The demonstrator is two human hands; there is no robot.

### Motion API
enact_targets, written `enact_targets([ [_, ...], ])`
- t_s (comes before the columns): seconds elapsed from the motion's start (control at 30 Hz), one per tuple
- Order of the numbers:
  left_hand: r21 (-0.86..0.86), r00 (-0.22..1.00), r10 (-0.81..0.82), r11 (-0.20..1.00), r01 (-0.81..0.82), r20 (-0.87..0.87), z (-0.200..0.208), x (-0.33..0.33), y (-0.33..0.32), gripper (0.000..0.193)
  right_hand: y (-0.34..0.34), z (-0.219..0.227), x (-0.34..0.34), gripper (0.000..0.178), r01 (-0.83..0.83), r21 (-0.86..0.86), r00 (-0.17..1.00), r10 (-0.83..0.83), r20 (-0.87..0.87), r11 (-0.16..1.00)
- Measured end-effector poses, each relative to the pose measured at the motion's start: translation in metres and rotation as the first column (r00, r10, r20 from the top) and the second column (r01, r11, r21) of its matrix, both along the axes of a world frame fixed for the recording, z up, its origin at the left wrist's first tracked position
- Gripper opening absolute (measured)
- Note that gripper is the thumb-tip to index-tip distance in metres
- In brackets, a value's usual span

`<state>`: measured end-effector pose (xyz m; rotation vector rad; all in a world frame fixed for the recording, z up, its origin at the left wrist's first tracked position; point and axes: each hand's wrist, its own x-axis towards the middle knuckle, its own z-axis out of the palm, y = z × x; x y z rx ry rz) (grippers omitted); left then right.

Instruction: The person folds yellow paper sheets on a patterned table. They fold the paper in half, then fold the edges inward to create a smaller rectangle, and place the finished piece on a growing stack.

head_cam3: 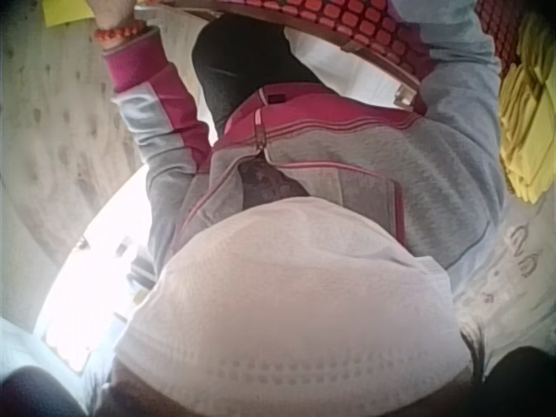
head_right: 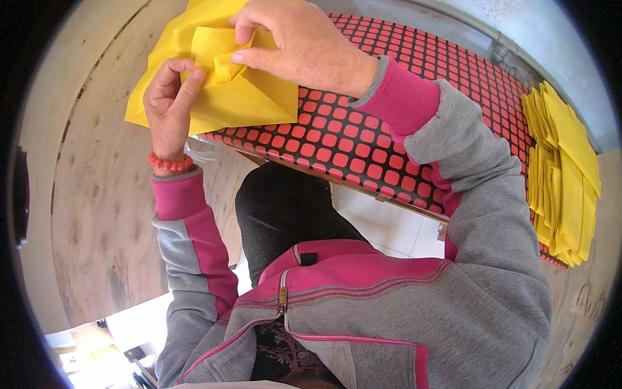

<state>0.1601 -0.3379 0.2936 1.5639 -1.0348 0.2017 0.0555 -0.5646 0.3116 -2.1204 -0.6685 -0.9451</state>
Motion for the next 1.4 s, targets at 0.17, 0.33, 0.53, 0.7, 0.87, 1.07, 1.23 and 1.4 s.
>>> enact_targets([
  [0.17, -0.126, 1.000, 0.004, 0.992, -0.001, 0.023, -0.002, 0.000, -0.007, 0.007, 0.002, 0.001, 0.004, 0.015, -0.020, -0.054, 0.998, 0.023, 0.058, 0.998],
  [0.33, -0.124, 0.998, 0.013, 0.992, -0.006, 0.054, -0.002, 0.002, -0.005, 0.004, -0.003, -0.005, 0.010, 0.015, -0.030, -0.147, 0.999, 0.033, 0.020, 0.989],
  [0.53, 0.007, 0.999, -0.035, 0.999, 0.035, 0.035, 0.002, -0.004, 0.002, 0.013, -0.005, -0.008, 0.015, 0.014, -0.116, -0.084, 0.991, 0.121, 0.053, 0.990],
  [0.7, 0.059, 0.996, -0.088, 0.995, 0.086, 0.035, 0.007, -0.007, 0.005, 0.017, -0.004, -0.009, 0.015, 0.014, -0.131, -0.032, 0.991, 0.132, 0.024, 0.991],
  [0.87, 0.085, 0.993, -0.087, 0.993, 0.080, 0.075, 0.009, -0.006, 0.005, 0.015, -0.006, -0.009, 0.016, 0.014, -0.157, 0.021, 0.987, 0.158, -0.028, 0.987],
  [1.07, 0.101, 0.994, -0.082, 0.992, 0.074, 0.070, 0.009, -0.007, 0.006, 0.013, -0.006, -0.008, 0.018, 0.014, -0.209, 0.068, 0.976, 0.212, -0.041, 0.976],
  [1.23, 0.107, 0.995, -0.078, 0.992, 0.072, 0.055, 0.009, -0.006, 0.006, 0.012, -0.007, -0.005, 0.012, 0.013, -0.211, 0.072, 0.976, 0.214, -0.047, 0.975],
  [1.4, 0.098, 0.994, -0.085, 0.992, 0.078, 0.074, 0.008, -0.004, 0.005, 0.010, -0.006, -0.002, 0.013, 0.014, -0.219, 0.121, 0.963, 0.234, -0.132, 0.968],
])
